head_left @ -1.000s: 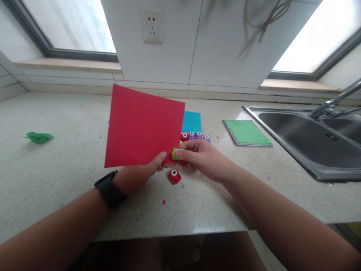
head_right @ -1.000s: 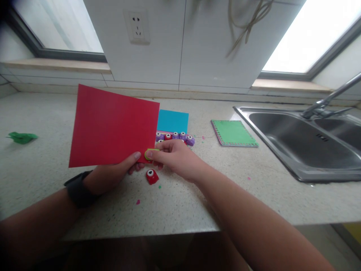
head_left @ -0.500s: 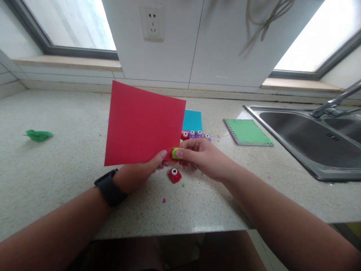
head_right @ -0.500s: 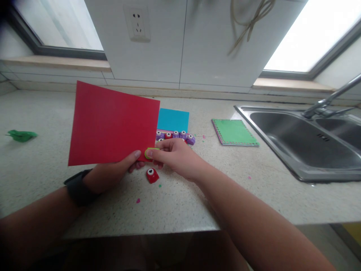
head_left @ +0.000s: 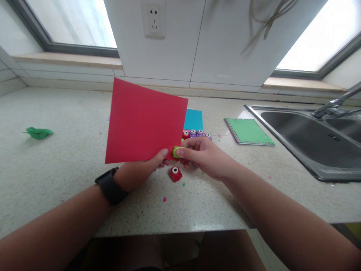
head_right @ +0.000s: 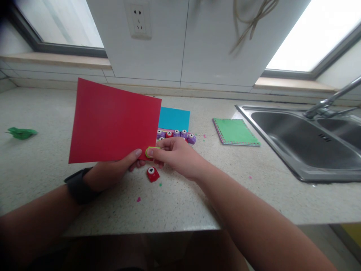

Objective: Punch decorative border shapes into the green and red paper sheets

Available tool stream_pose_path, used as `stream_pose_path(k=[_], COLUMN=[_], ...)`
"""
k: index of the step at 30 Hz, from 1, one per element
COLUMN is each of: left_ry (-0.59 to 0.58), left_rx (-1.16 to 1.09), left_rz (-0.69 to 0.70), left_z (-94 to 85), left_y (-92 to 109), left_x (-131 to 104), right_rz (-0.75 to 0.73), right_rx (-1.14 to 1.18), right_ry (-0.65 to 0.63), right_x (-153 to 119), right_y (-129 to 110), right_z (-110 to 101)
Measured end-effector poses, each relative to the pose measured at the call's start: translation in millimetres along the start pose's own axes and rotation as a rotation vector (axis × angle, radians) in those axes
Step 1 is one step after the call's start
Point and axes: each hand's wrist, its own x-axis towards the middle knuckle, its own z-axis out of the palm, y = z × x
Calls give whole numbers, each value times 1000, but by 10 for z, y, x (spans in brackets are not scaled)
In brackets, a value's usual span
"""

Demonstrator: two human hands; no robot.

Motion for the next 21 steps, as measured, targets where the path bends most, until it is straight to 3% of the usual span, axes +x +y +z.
stream_pose_path(k=[7, 21], left_ry=[-2, -2], left_rx=[73, 62], left_rz=[-68, -42], left_z=[9, 11], left_y=[68, 90], left_x=[-4, 3], right_rz=[1, 8], right_rx=[-12, -45], right_ry=[-8, 14], right_x=[6, 13], right_y=[4, -24], right_z=[-6, 22])
